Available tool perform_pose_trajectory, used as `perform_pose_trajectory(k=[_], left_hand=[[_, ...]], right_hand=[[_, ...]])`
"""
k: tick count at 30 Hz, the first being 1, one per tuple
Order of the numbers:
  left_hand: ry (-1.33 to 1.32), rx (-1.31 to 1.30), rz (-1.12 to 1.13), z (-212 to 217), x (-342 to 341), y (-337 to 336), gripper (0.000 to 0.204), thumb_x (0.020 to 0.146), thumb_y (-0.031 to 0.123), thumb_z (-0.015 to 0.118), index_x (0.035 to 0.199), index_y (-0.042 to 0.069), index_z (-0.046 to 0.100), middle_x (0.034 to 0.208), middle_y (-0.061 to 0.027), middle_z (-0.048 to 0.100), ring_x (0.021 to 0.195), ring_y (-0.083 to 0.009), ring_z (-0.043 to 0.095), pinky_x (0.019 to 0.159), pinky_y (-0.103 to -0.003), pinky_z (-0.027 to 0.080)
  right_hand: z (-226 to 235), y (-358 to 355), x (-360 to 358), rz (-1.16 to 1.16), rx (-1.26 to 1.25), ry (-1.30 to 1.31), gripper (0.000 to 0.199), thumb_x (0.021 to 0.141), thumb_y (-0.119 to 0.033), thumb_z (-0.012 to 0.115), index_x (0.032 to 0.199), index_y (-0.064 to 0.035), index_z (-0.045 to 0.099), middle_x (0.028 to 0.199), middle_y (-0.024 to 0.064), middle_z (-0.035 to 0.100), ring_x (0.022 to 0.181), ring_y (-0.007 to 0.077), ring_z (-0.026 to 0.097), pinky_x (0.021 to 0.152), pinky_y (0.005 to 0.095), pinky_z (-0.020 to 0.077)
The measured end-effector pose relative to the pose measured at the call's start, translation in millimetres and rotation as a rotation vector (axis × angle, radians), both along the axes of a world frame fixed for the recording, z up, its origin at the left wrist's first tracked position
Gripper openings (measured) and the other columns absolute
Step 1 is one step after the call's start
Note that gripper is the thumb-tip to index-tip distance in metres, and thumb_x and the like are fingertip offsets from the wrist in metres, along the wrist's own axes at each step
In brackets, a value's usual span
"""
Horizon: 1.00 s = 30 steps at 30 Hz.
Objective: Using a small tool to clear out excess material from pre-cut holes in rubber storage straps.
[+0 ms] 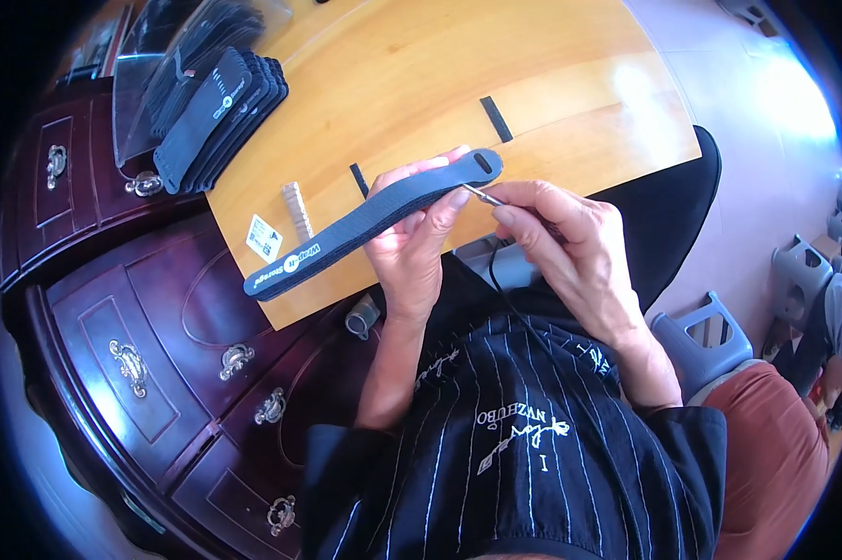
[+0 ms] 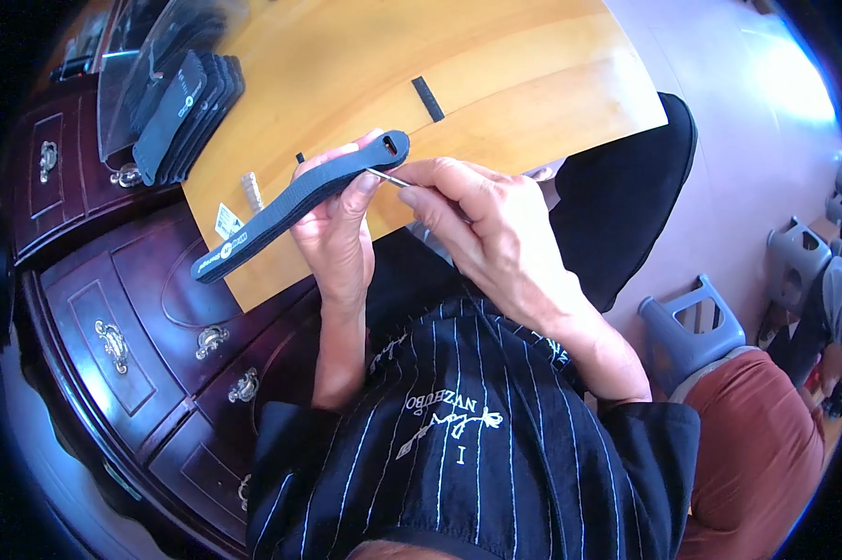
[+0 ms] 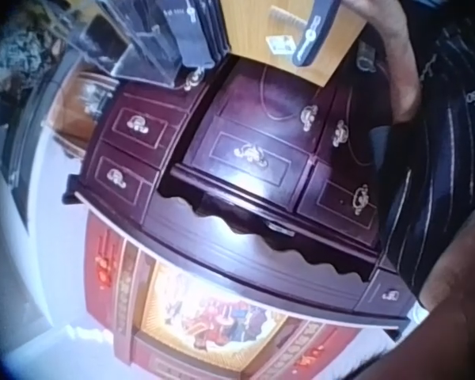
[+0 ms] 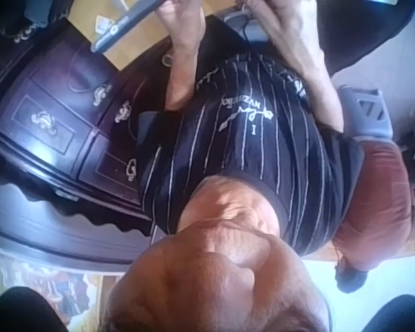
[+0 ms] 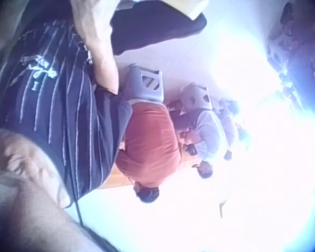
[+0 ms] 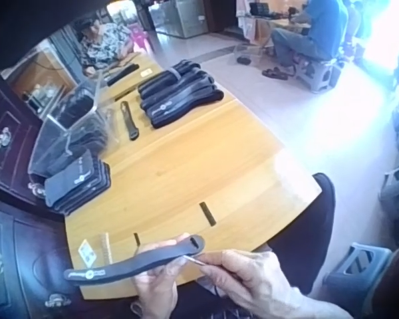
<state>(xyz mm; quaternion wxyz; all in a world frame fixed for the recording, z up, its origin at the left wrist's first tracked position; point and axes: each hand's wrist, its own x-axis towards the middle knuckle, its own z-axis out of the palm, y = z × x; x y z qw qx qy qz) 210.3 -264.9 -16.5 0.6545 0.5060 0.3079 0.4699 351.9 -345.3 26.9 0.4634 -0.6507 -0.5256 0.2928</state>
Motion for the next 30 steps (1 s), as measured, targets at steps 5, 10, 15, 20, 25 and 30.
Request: perform_pose_trajectory(k=[5,10,15,20,25,30], left_hand=[[0.011,0.019,0.013,-2,-1,2,0.029,0.083,-0.011,0.063,0.110,-0.004,0.054,0.115,-0.0221,0.062,0.109,-0.0255,0.061,0.096,-0.036,0.050],[0.048,0.118,0.037,-6,1,3,0.028,0.083,-0.010,0.065,0.109,-0.004,0.054,0.114,-0.0220,0.062,0.106,-0.0249,0.063,0.093,-0.035,0.052],[0.294,0.523,0.059,-4,-1,6,0.026,0.085,-0.004,0.066,0.106,-0.004,0.052,0.110,-0.0220,0.064,0.102,-0.0245,0.064,0.090,-0.035,0.052],[0.104,0.267,0.075,1,8,-2,0.024,0.086,-0.002,0.065,0.106,-0.004,0.052,0.109,-0.0207,0.063,0.101,-0.0229,0.064,0.088,-0.035,0.053],[-0.011,0.002,0.062,3,5,-3,0.023,0.086,-0.004,0.065,0.107,-0.001,0.054,0.108,-0.0179,0.063,0.103,-0.0225,0.063,0.088,-0.034,0.054],[-0.048,-0.016,0.036,3,6,-5,0.028,0.083,-0.007,0.067,0.107,-0.003,0.053,0.109,-0.0191,0.063,0.105,-0.0225,0.063,0.091,-0.032,0.052]], right_hand=[[5,3,2,0.050,-0.219,0.379,0.019,0.096,-0.013,0.054,0.106,-0.0003,0.065,0.067,0.0069,0.063,0.061,0.0131,0.063,0.058,0.0248,0.0483],[2,2,3,0.051,-0.179,0.249,0.021,0.097,-0.015,0.053,0.109,-0.0008,0.063,0.068,0.0072,0.063,0.061,0.0138,0.063,0.058,0.0248,0.0482],[3,2,5,0.026,-0.228,0.274,0.023,0.097,-0.018,0.054,0.112,-0.0019,0.062,0.067,0.0056,0.061,0.062,0.0114,0.062,0.060,0.0240,0.0476],[1,0,9,0.030,-0.273,0.743,0.022,0.099,-0.022,0.053,0.110,-0.0049,0.062,0.065,0.0018,0.058,0.064,0.0064,0.058,0.060,0.0212,0.0451],[10,-1,8,0.065,-0.242,0.455,0.020,0.099,-0.022,0.053,0.107,-0.0065,0.062,0.066,0.0021,0.059,0.064,0.0074,0.059,0.058,0.0212,0.0445],[12,-2,9,0.062,-0.250,0.475,0.018,0.099,-0.022,0.052,0.104,-0.0070,0.062,0.067,0.0017,0.059,0.061,0.0079,0.057,0.056,0.0225,0.0438]])
